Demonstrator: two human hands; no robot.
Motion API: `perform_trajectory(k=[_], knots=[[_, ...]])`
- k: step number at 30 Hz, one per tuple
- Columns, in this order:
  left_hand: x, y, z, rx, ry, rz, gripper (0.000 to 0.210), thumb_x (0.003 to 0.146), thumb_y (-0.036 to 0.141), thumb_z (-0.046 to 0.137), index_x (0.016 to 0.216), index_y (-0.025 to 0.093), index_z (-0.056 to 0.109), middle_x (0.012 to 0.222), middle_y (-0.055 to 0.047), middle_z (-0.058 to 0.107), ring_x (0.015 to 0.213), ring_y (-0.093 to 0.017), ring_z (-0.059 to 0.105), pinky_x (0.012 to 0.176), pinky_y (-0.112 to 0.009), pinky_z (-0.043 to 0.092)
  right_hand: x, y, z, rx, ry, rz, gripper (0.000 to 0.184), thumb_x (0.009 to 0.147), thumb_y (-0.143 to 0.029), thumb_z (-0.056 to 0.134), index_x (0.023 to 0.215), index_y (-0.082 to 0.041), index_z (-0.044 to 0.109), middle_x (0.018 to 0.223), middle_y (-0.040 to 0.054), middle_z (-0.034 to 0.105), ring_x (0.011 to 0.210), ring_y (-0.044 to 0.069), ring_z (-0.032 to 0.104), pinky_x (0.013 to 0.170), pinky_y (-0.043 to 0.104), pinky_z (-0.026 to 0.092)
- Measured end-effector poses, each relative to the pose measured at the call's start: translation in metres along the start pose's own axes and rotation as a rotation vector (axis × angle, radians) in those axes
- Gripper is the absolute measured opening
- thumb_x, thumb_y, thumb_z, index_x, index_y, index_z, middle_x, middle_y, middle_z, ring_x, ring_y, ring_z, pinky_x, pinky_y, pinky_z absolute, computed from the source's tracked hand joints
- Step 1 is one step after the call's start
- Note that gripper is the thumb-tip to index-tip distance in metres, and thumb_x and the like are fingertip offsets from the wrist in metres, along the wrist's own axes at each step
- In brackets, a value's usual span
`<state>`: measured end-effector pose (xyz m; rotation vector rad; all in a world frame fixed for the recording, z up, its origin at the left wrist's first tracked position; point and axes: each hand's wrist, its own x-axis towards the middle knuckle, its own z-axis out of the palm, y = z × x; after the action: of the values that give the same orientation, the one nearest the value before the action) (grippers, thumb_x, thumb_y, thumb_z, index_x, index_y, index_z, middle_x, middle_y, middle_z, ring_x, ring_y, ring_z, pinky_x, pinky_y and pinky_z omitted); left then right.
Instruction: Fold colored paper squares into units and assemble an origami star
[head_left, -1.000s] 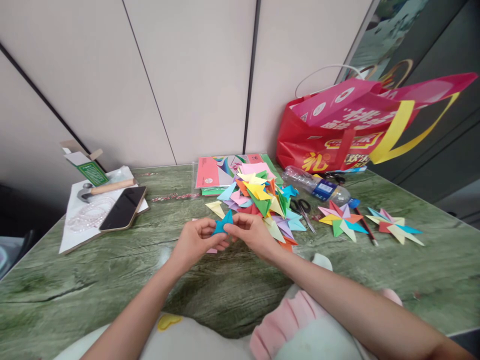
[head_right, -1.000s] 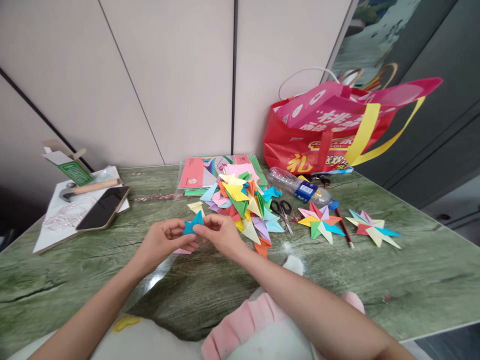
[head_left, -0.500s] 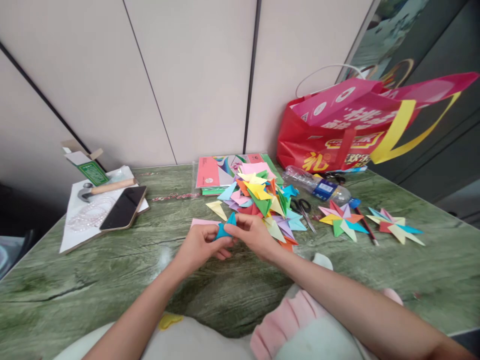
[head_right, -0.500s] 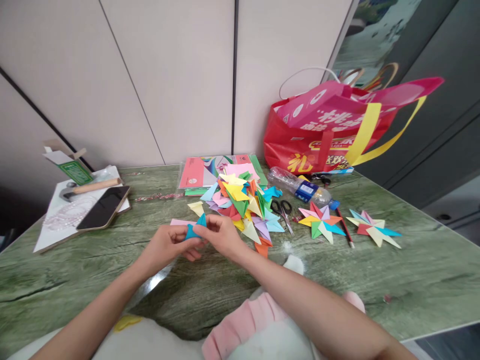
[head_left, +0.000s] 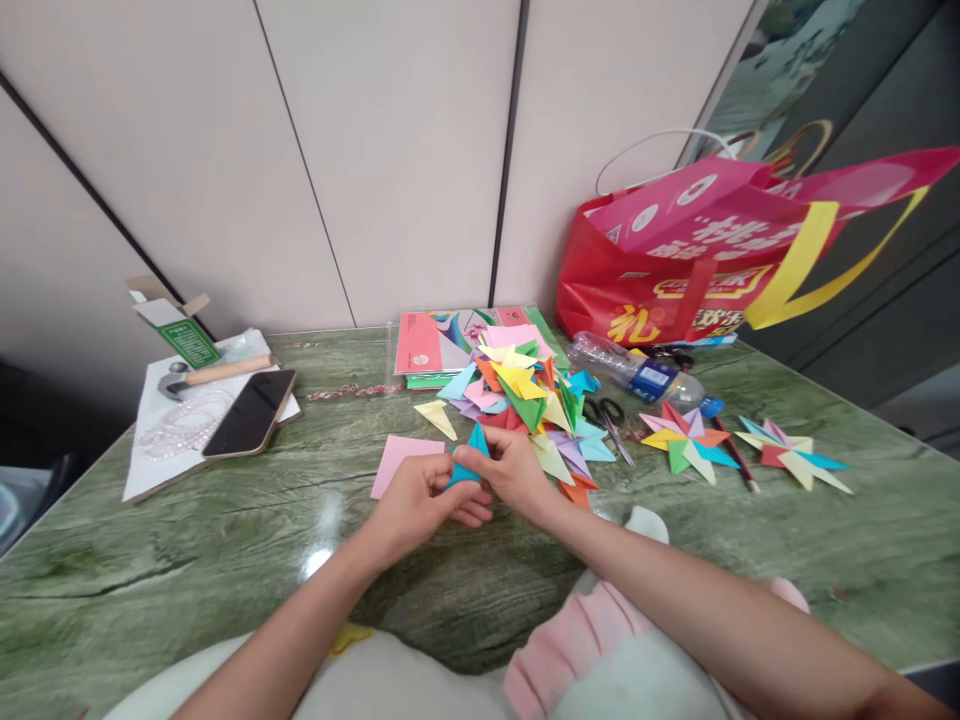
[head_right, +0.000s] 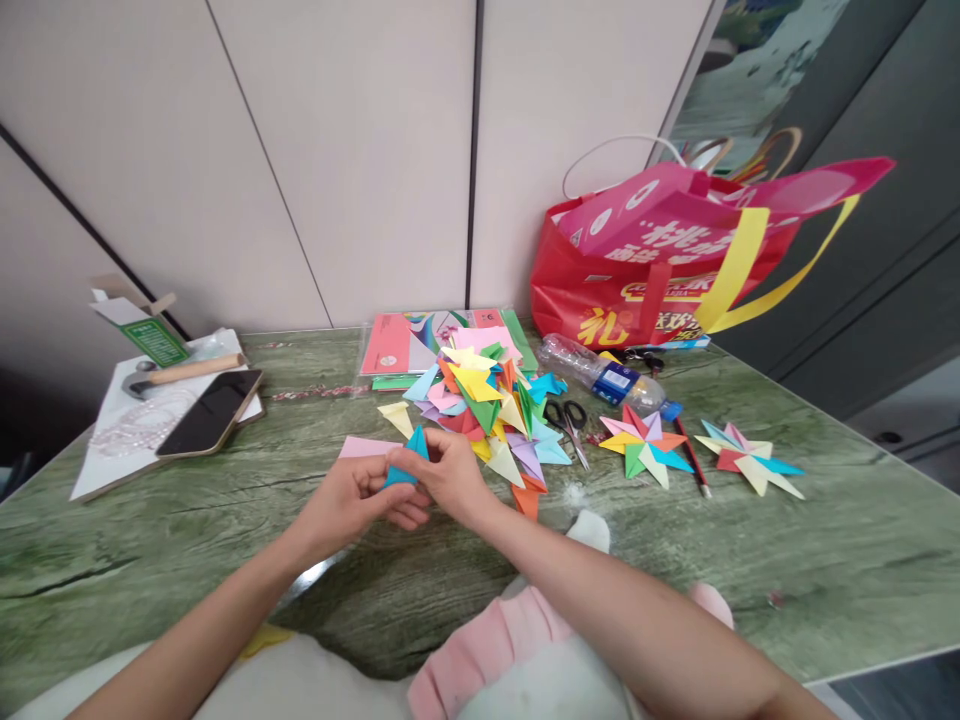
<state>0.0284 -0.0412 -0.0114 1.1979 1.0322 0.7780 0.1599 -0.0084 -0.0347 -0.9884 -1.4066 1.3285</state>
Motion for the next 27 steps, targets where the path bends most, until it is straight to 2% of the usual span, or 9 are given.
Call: perform_trajectory(k=[5, 10, 13, 17, 21, 24, 27], knots=[[-0.003, 0.006, -0.007, -0.153, -0.208, 0.025, 0.022, 0.070, 0.022, 0.064, 0.088, 0.009, 0.062, 0.090, -0.012, 0.069, 0.085, -0.024, 0.065, 0.081, -0.039, 0.050, 0.000, -0.003, -0.001, 0.229, -0.050, 0.145, 0.035, 0.059, -0.043, 0.068, 0.056, -0.015, 0.046, 0.049, -0.0061, 0.044, 0.042, 0.004, 0.034, 0.040, 0.018, 0.027], [-0.006, 0.011, -0.009, -0.165, -0.245, 0.005, 0.021, 0.071, 0.021, 0.064, 0.089, 0.010, 0.063, 0.090, -0.013, 0.069, 0.086, -0.025, 0.064, 0.081, -0.041, 0.049, -0.002, -0.005, 0.001, 0.373, -0.131, 0.310, 0.040, 0.057, -0.047, 0.068, 0.056, -0.015, 0.044, 0.044, -0.0077, 0.040, 0.037, 0.002, 0.030, 0.036, 0.017, 0.022], [-0.006, 0.012, -0.008, -0.134, -0.226, -0.013, 0.023, 0.071, 0.023, 0.064, 0.088, 0.009, 0.063, 0.090, -0.014, 0.069, 0.086, -0.025, 0.064, 0.081, -0.041, 0.049, -0.001, -0.003, 0.000, 0.314, -0.112, 0.272, 0.039, 0.059, -0.047, 0.067, 0.057, -0.015, 0.044, 0.046, -0.0071, 0.041, 0.039, 0.003, 0.031, 0.037, 0.017, 0.023], [-0.004, 0.008, -0.008, -0.070, -0.166, -0.055, 0.029, 0.069, 0.027, 0.066, 0.091, 0.009, 0.062, 0.093, -0.015, 0.068, 0.083, -0.025, 0.065, 0.077, -0.041, 0.051, 0.002, 0.001, -0.004, 0.032, -0.046, 0.041, 0.034, 0.062, -0.042, 0.066, 0.055, -0.015, 0.045, 0.050, -0.0062, 0.041, 0.045, 0.005, 0.034, 0.042, 0.018, 0.027], [0.000, 0.002, -0.010, -0.023, -0.074, -0.068, 0.028, 0.070, 0.032, 0.064, 0.084, 0.008, 0.063, 0.081, -0.014, 0.070, 0.071, -0.022, 0.067, 0.070, -0.036, 0.053, 0.004, 0.002, -0.004, -0.133, -0.058, -0.073, 0.033, 0.065, -0.040, 0.064, 0.054, -0.015, 0.046, 0.050, -0.0051, 0.041, 0.049, 0.006, 0.034, 0.045, 0.020, 0.028], [0.001, 0.003, -0.011, -0.049, -0.004, -0.054, 0.028, 0.069, 0.033, 0.065, 0.081, 0.008, 0.062, 0.077, -0.013, 0.071, 0.067, -0.021, 0.067, 0.066, -0.034, 0.053, 0.004, 0.002, -0.004, -0.099, -0.072, -0.077, 0.030, 0.066, -0.038, 0.063, 0.056, -0.014, 0.049, 0.053, -0.0046, 0.043, 0.050, 0.006, 0.036, 0.048, 0.020, 0.030], [0.001, 0.006, -0.012, -0.077, 0.046, -0.020, 0.029, 0.068, 0.035, 0.065, 0.079, 0.009, 0.061, 0.075, -0.011, 0.071, 0.064, -0.020, 0.067, 0.063, -0.033, 0.053, 0.006, 0.002, -0.003, 0.087, -0.109, 0.025, 0.028, 0.064, -0.039, 0.065, 0.060, -0.014, 0.052, 0.055, -0.0044, 0.048, 0.052, 0.006, 0.040, 0.050, 0.020, 0.033]])
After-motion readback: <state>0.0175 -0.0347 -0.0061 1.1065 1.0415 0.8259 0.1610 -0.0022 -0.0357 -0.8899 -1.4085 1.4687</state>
